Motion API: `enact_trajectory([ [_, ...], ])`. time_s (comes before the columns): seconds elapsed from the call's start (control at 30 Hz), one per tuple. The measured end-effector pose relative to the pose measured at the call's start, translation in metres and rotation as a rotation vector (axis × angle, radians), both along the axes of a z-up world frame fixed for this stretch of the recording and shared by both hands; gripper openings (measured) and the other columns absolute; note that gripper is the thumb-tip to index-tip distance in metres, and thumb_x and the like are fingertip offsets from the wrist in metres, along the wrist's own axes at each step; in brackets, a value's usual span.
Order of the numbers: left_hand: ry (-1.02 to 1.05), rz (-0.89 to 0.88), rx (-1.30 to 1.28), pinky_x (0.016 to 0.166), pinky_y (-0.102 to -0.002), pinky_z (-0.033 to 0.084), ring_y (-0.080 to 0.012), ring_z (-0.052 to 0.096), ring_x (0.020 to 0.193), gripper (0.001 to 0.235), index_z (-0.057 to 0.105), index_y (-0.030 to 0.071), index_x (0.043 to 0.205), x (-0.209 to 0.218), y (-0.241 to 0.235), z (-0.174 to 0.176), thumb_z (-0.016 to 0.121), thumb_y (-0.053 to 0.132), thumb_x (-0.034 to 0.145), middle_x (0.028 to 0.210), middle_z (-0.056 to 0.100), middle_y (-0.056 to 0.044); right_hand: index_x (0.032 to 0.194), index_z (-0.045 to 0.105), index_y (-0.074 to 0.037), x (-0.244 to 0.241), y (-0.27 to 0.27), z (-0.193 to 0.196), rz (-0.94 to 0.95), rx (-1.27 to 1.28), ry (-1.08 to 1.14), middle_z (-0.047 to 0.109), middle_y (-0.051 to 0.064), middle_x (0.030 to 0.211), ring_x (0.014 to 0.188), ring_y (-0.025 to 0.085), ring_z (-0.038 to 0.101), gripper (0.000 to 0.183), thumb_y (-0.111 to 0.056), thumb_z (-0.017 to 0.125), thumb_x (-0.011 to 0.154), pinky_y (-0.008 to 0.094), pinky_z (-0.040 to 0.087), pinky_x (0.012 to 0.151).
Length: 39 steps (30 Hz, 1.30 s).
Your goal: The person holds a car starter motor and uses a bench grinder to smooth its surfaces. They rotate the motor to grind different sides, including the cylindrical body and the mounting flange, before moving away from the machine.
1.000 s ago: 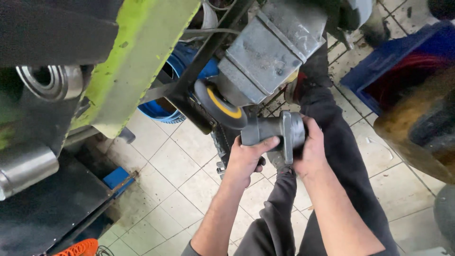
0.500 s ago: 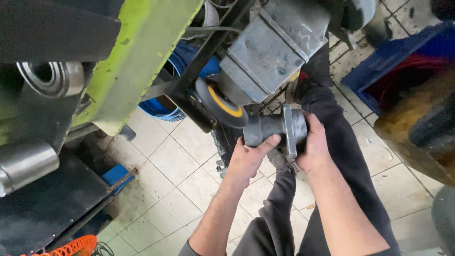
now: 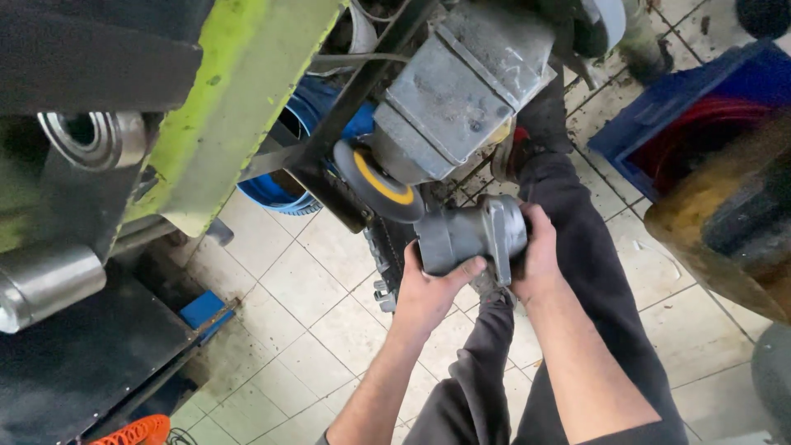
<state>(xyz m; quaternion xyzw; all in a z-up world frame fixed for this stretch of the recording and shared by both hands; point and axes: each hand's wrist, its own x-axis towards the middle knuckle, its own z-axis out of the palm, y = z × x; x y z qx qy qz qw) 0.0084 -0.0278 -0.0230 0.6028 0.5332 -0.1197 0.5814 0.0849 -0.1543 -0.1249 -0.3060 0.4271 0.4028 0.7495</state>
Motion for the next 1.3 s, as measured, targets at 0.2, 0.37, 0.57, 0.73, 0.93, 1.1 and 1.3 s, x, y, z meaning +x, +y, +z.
enact_trajectory([
  [0.2, -0.051, 0.209, -0.189, 0.082, -0.037, 0.051, -0.0227, 0.063, 0.108, 0.086, 0.035, 0.01, 0.149, -0.024, -0.01, 0.01, 0.081, 0.021, 0.077, 0.127, 0.066, -0.011, 0.113, 0.07, -0.01, -0.015, -0.007, -0.004, 0.046, 0.057, 0.053, 0.074, 0.01, 0.107, 0.097, 0.027, 0.07, 0.043, -0.04, 0.05, 0.089, 0.042, 0.054, 0.092],
  [0.37, -0.367, 0.459, -0.257, 0.103, -0.04, 0.051, -0.0273, 0.058, 0.125, 0.091, 0.038, 0.004, 0.15, -0.048, -0.02, 0.004, 0.084, 0.003, 0.072, 0.136, 0.058, -0.015, 0.129, 0.065, -0.006, -0.046, -0.019, -0.033, -0.046, 0.201, -0.145, 0.071, 0.015, 0.125, 0.114, 0.033, 0.066, 0.069, -0.049, 0.056, 0.077, 0.043, 0.049, 0.106],
  [0.57, -0.471, 0.27, -0.398, 0.104, -0.04, 0.05, -0.0253, 0.057, 0.127, 0.11, 0.031, 0.01, 0.159, -0.047, -0.008, 0.007, 0.083, -0.007, 0.063, 0.14, 0.056, -0.01, 0.135, 0.062, -0.002, -0.051, -0.033, -0.049, -0.21, 0.321, -0.214, 0.065, 0.019, 0.134, 0.123, 0.034, 0.061, 0.087, -0.07, 0.055, 0.081, 0.047, 0.045, 0.113],
  [0.73, -0.474, 0.242, -0.424, 0.108, -0.039, 0.049, -0.0253, 0.057, 0.13, 0.108, 0.033, 0.007, 0.161, -0.043, -0.002, -0.006, 0.082, -0.006, 0.066, 0.142, 0.057, -0.011, 0.134, 0.063, 0.002, -0.047, -0.039, -0.036, -0.198, 0.326, -0.359, 0.064, 0.019, 0.136, 0.124, 0.033, 0.061, 0.087, -0.067, 0.054, 0.082, 0.043, 0.045, 0.113],
  [0.93, -0.493, 0.285, -0.466, 0.106, -0.041, 0.048, -0.0243, 0.057, 0.127, 0.117, 0.027, 0.014, 0.161, -0.021, 0.005, -0.015, 0.08, -0.008, 0.059, 0.14, 0.057, -0.008, 0.13, 0.062, 0.002, -0.036, -0.051, -0.024, -0.275, 0.395, -0.437, 0.063, 0.021, 0.136, 0.128, 0.037, 0.06, 0.068, -0.049, 0.056, 0.086, 0.049, 0.044, 0.117],
  [1.1, -0.518, 0.361, -0.574, 0.106, -0.041, 0.048, -0.0242, 0.06, 0.123, 0.112, 0.033, 0.014, 0.159, -0.014, 0.015, -0.028, 0.08, -0.004, 0.059, 0.136, 0.06, -0.009, 0.126, 0.063, 0.003, -0.031, -0.052, -0.016, -0.334, 0.46, -0.45, 0.063, 0.022, 0.134, 0.127, 0.039, 0.059, 0.058, -0.038, 0.058, 0.086, 0.052, 0.045, 0.118],
  [1.3, -0.438, 0.266, -0.636, 0.106, -0.044, 0.051, -0.026, 0.065, 0.117, 0.079, 0.054, -0.003, 0.139, -0.016, 0.028, -0.04, 0.084, -0.002, 0.066, 0.123, 0.068, -0.01, 0.127, 0.065, 0.003, -0.031, -0.049, 0.0, -0.368, 0.478, -0.448, 0.063, 0.023, 0.135, 0.128, 0.039, 0.058, 0.055, -0.035, 0.057, 0.088, 0.05, 0.044, 0.114],
])
